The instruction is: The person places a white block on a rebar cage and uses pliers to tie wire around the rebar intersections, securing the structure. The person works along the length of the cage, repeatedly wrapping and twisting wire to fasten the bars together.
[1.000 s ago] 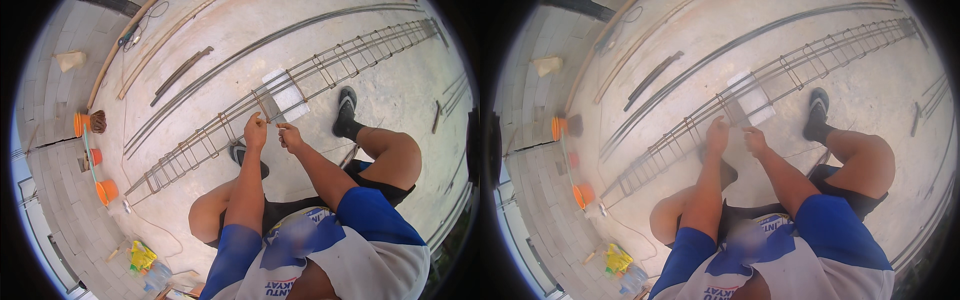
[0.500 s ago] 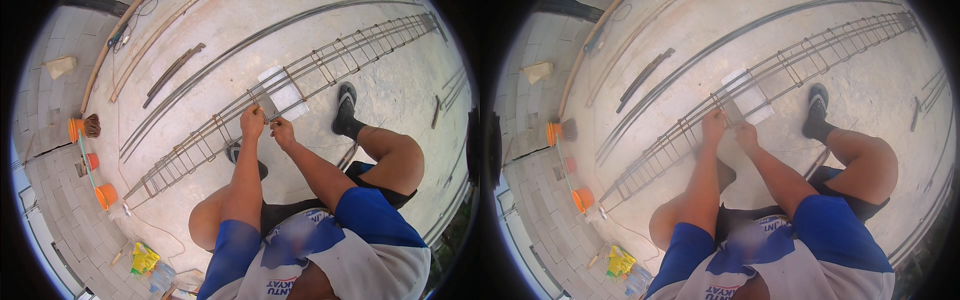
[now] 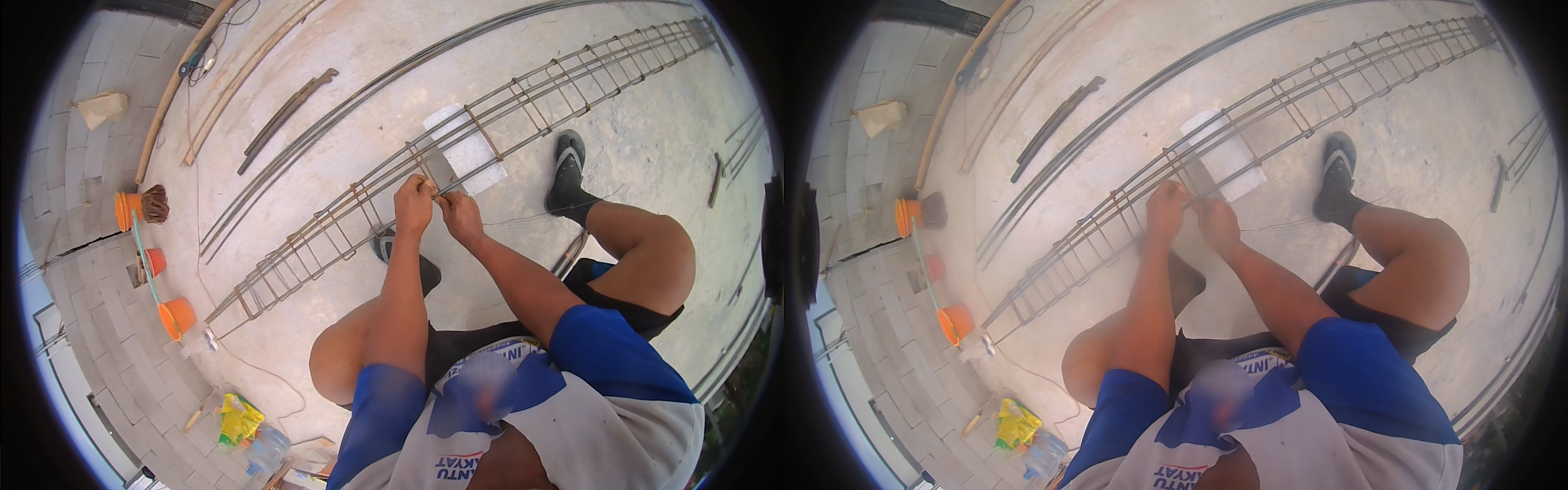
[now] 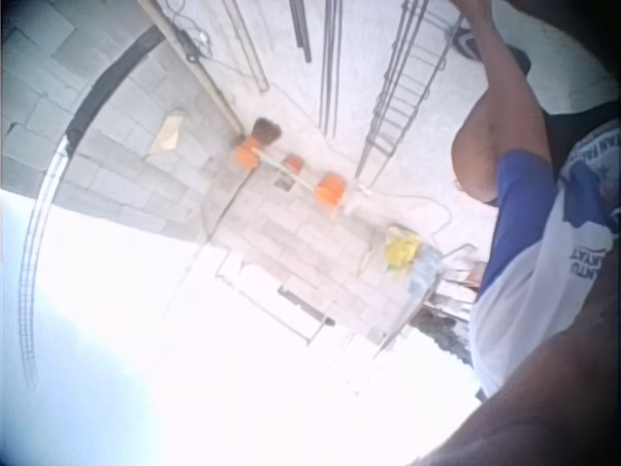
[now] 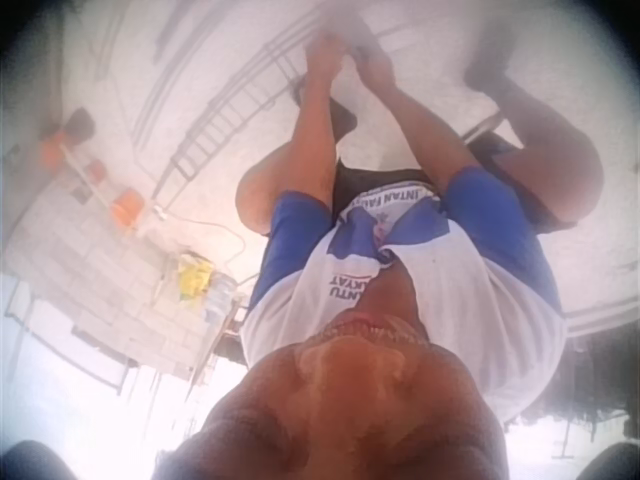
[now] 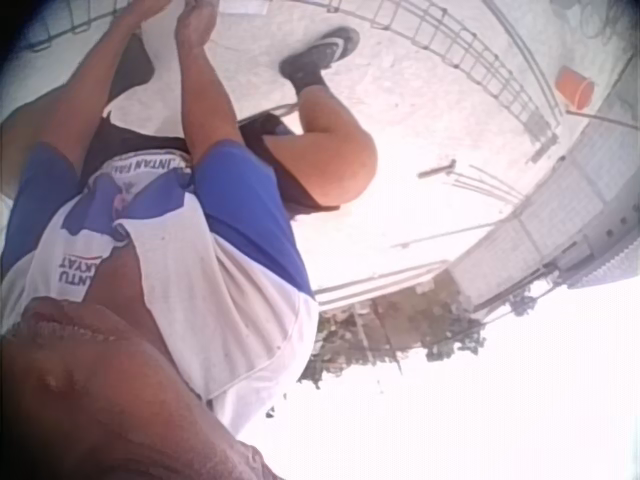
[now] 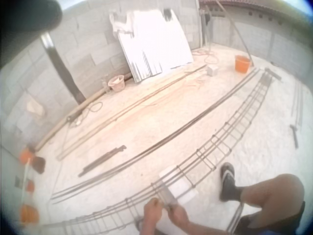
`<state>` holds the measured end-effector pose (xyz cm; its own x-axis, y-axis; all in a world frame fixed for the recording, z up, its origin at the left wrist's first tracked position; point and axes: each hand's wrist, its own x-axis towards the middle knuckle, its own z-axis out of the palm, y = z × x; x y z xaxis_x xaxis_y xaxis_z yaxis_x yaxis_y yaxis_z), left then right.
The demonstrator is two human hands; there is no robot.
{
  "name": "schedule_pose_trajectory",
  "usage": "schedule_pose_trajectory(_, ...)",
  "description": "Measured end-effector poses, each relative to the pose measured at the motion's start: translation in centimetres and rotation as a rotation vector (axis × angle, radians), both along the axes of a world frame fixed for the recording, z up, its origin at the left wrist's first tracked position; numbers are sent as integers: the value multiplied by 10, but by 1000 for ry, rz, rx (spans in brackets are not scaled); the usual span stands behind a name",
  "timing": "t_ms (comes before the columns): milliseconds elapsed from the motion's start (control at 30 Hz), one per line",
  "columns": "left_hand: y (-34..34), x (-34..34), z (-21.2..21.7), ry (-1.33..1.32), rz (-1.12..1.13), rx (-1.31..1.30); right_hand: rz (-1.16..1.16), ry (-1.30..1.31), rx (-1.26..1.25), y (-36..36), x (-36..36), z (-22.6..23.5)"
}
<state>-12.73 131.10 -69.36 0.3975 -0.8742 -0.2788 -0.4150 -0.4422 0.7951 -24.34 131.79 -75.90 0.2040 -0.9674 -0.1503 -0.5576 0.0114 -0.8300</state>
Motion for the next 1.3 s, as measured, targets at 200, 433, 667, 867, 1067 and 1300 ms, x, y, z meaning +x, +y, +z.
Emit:
schedule_pose_trajectory(200, 37, -6, 12, -146, -104, -21, 115, 89, -95, 0, -3, -4)
schedule_pose_trajectory(433, 48, 1, -16, -458, -201, -157, 190, 85, -136, -4, -6, -15)
schedule_pose_trajectory(667, 47, 6, -27, -273, -181, -160, 284, 149, -5, -13, -9, 2)
schedule_pose_trajectory(867, 26, 7, -14, -390, -313, 152, 267, 196, -61, -12, -15, -4)
schedule_pose_trajectory(1067, 6, 2, -2, -390, -320, 326, 312, 359, -124, -10, -14, -16)
schedule_pose_trajectory(1300, 1, 10, -19, -371, -259, 364, 390, 371, -72, -4, -15, 4)
